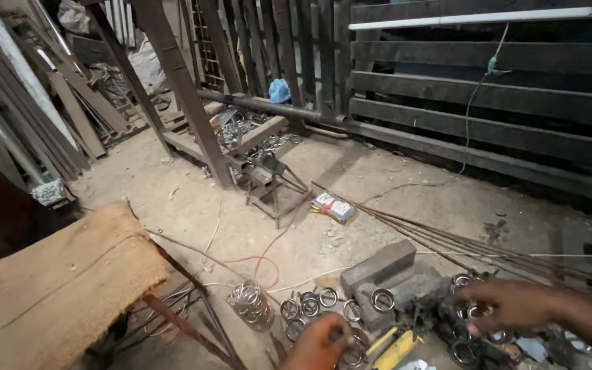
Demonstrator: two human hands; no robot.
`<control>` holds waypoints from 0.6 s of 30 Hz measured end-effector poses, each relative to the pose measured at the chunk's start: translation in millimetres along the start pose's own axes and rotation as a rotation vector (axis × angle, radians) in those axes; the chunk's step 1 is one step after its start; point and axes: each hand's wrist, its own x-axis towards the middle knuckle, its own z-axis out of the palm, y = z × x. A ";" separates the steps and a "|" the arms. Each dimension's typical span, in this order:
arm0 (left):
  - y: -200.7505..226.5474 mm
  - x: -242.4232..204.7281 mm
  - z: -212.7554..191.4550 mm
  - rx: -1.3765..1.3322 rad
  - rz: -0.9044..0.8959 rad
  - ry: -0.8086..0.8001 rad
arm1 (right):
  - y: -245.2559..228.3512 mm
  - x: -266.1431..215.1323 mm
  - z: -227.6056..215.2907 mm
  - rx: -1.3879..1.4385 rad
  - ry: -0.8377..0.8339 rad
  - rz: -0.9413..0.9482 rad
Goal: The person sits on the floor and welds metal rings using a handheld welding tool. They pick up rings, position them on a brick, weld them, and place the finished pieces into a pile.
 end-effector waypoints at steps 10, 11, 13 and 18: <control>141.7 -25.4 31.8 0.315 0.153 -0.027 | -98.4 -7.3 -11.5 0.912 -0.024 -0.460; 157.4 -27.7 28.8 0.403 0.069 -0.066 | -112.8 -14.3 -16.3 1.050 -0.026 -0.664; 182.2 -32.3 24.3 0.572 0.086 -0.131 | -133.3 -31.9 -22.5 1.236 -0.052 -0.958; 198.7 -40.2 13.8 0.724 0.140 -0.414 | -137.4 -61.5 -23.4 0.969 0.035 -0.937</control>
